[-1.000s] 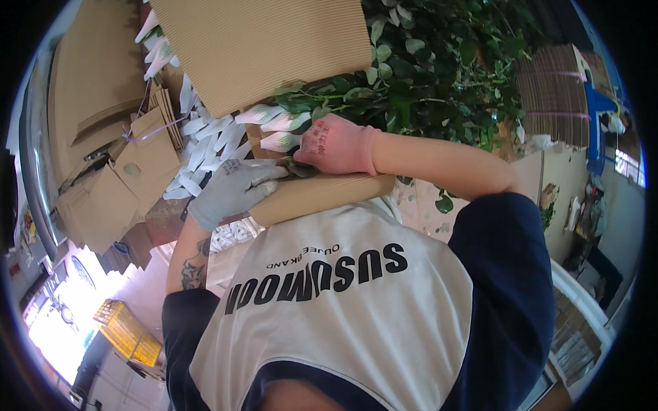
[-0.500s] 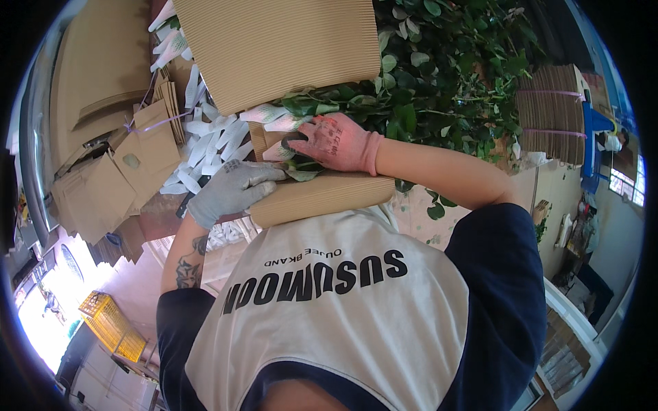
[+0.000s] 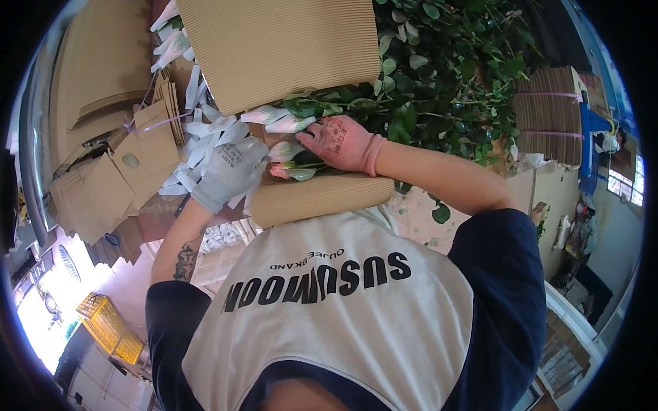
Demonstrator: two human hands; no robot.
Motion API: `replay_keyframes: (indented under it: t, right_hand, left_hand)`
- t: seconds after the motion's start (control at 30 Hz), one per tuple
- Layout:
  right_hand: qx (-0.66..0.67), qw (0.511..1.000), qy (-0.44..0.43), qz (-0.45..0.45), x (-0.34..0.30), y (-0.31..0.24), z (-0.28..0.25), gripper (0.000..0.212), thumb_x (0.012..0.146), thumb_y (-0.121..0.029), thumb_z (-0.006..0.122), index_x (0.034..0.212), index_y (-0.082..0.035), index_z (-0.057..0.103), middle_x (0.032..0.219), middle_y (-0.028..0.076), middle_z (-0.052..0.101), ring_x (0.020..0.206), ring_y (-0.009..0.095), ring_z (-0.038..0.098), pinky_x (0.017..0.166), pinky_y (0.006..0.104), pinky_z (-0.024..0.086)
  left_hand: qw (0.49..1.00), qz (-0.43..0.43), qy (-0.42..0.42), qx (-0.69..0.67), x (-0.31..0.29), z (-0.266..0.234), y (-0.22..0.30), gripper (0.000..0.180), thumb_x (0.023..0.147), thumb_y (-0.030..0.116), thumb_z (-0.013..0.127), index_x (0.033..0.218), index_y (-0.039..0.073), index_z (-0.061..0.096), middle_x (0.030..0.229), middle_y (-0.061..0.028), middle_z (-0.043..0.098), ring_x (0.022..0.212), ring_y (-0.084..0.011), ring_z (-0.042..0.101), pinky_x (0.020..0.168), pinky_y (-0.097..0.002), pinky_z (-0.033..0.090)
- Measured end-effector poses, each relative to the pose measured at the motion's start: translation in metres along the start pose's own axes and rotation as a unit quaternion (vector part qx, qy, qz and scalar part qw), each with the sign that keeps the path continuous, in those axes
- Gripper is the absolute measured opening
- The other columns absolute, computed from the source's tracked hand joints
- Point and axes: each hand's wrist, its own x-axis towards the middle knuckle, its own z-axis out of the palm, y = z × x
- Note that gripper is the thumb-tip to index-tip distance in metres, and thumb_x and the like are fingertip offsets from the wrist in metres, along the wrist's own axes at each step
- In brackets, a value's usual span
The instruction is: The person wraps bunches of roses in corrugated cardboard by placing several roses on a cardboard sheet and folding the cardboard around the stems.
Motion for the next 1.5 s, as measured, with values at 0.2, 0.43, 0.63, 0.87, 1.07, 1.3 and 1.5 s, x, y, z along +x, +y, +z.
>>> replay_keyframes:
  t: [0.2,0.43,0.63,0.87,1.07,1.3,1.5]
  right_hand:
    - [0.020,1.000,0.012,-0.003,-0.002,0.002,0.005,0.044,0.076,-0.014,0.055,0.119,-0.004,0.053,0.080,0.011,0.058,0.073,0.026,0.059,0.062,0.0360,0.048]
    - [0.024,1.000,-0.015,0.003,0.001,0.005,0.012,0.040,0.082,-0.012,0.047,0.122,-0.011,0.053,0.080,0.009,0.058,0.071,0.025,0.060,0.059,0.0352,0.047]
    - [0.024,0.999,-0.044,0.013,0.003,0.001,0.005,0.034,0.080,-0.015,0.048,0.113,-0.012,0.057,0.084,0.010,0.056,0.073,0.025,0.058,0.063,0.0360,0.047]
    - [-0.024,0.999,0.037,-0.027,0.002,-0.003,-0.018,0.032,0.079,-0.018,0.052,0.110,-0.015,0.059,0.088,0.007,0.058,0.071,0.023,0.060,0.059,0.0360,0.047]
    - [-0.082,0.983,-0.035,0.162,0.012,-0.003,-0.041,0.032,0.078,-0.025,0.054,0.108,-0.013,0.056,0.092,0.005,0.059,0.077,0.022,0.061,0.061,0.0353,0.047]
    - [-0.082,0.992,0.063,0.077,0.022,-0.010,-0.032,0.035,0.076,-0.021,0.053,0.109,-0.011,0.058,0.082,0.005,0.060,0.070,0.021,0.061,0.056,0.0351,0.045]
    - [-0.039,0.992,-0.023,0.121,0.028,-0.007,-0.015,0.041,0.074,-0.030,0.061,0.111,-0.012,0.057,0.088,0.006,0.061,0.077,0.024,0.061,0.063,0.0378,0.047]
  left_hand:
    - [0.997,0.017,-0.002,-0.069,0.001,-0.011,-0.005,0.014,0.073,0.019,0.060,0.075,0.008,0.052,0.070,-0.0075,0.054,0.065,-0.0266,0.058,0.054,-0.0383,0.046]
    - [0.993,-0.042,0.014,-0.106,-0.026,-0.033,-0.006,0.008,0.073,0.013,0.064,0.075,0.007,0.061,0.071,-0.0093,0.058,0.061,-0.0281,0.057,0.056,-0.0371,0.046]
    - [0.981,-0.177,0.075,-0.025,-0.050,-0.055,-0.022,0.026,0.076,0.014,0.064,0.102,0.010,0.065,0.096,-0.0100,0.066,0.080,-0.0246,0.065,0.067,-0.0342,0.051]
    - [0.991,-0.025,-0.104,-0.074,0.003,-0.031,0.033,0.036,0.084,0.026,0.054,0.118,0.014,0.058,0.119,-0.0057,0.059,0.093,-0.0233,0.063,0.078,-0.0341,0.050]
    - [0.982,-0.054,-0.130,-0.124,-0.002,-0.032,0.038,0.032,0.083,0.026,0.053,0.112,0.015,0.062,0.117,-0.0030,0.061,0.087,-0.0223,0.064,0.070,-0.0326,0.050]
    - [0.989,-0.047,-0.094,-0.104,-0.003,-0.031,0.036,0.025,0.085,0.028,0.049,0.104,0.018,0.061,0.095,-0.0027,0.066,0.079,-0.0252,0.065,0.068,-0.0348,0.051]
    - [0.992,0.016,0.037,-0.119,-0.003,-0.025,0.035,0.024,0.082,0.026,0.054,0.101,0.018,0.066,0.103,-0.0023,0.066,0.091,-0.0214,0.062,0.074,-0.0336,0.050]
